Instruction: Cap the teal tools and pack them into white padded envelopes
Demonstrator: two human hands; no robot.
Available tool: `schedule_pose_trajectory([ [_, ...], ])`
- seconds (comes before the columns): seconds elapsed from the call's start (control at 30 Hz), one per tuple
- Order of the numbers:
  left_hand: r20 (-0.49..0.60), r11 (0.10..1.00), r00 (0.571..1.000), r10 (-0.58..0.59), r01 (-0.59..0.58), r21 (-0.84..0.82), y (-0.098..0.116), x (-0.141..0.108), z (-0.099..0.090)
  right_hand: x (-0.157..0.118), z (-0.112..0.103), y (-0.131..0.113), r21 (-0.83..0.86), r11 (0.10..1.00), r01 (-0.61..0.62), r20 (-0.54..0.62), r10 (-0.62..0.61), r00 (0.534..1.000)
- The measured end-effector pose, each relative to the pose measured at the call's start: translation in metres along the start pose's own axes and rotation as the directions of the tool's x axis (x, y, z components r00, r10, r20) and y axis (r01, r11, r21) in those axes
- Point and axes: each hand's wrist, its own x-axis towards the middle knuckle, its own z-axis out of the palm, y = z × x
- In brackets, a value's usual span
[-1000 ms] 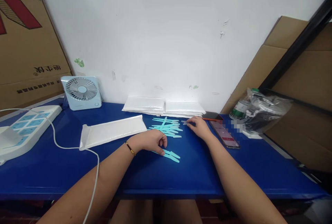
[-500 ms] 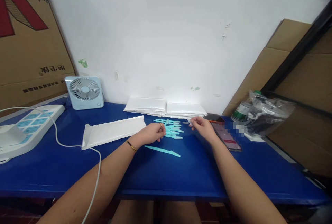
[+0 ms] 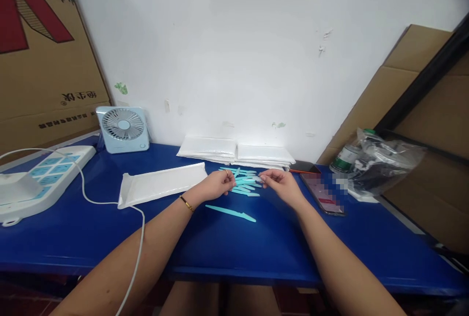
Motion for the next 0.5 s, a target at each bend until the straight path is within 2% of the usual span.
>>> schedule_pose_trajectory([
  [0.17,-0.015,1.000,1.000,0.019,-0.019,0.001,0.005,-0.001,0.002,-0.001,0.012,-0.003,0.046,0.999,0.014,0.037,-0.016,0.999],
  [0.3,-0.051,0.995,0.996,0.068,-0.064,0.079,0.009,-0.001,0.005,-0.002,0.019,-0.002,0.065,0.998,0.025,0.078,-0.031,0.996],
  [0.4,-0.121,0.966,0.986,0.112,-0.080,0.247,0.009,0.000,0.007,-0.002,0.019,0.000,0.008,0.999,0.038,0.096,-0.038,0.995],
  [0.5,-0.194,0.877,0.977,0.092,0.013,0.480,0.005,0.001,0.007,-0.001,0.018,0.004,-0.078,0.996,0.033,0.101,-0.025,0.995],
])
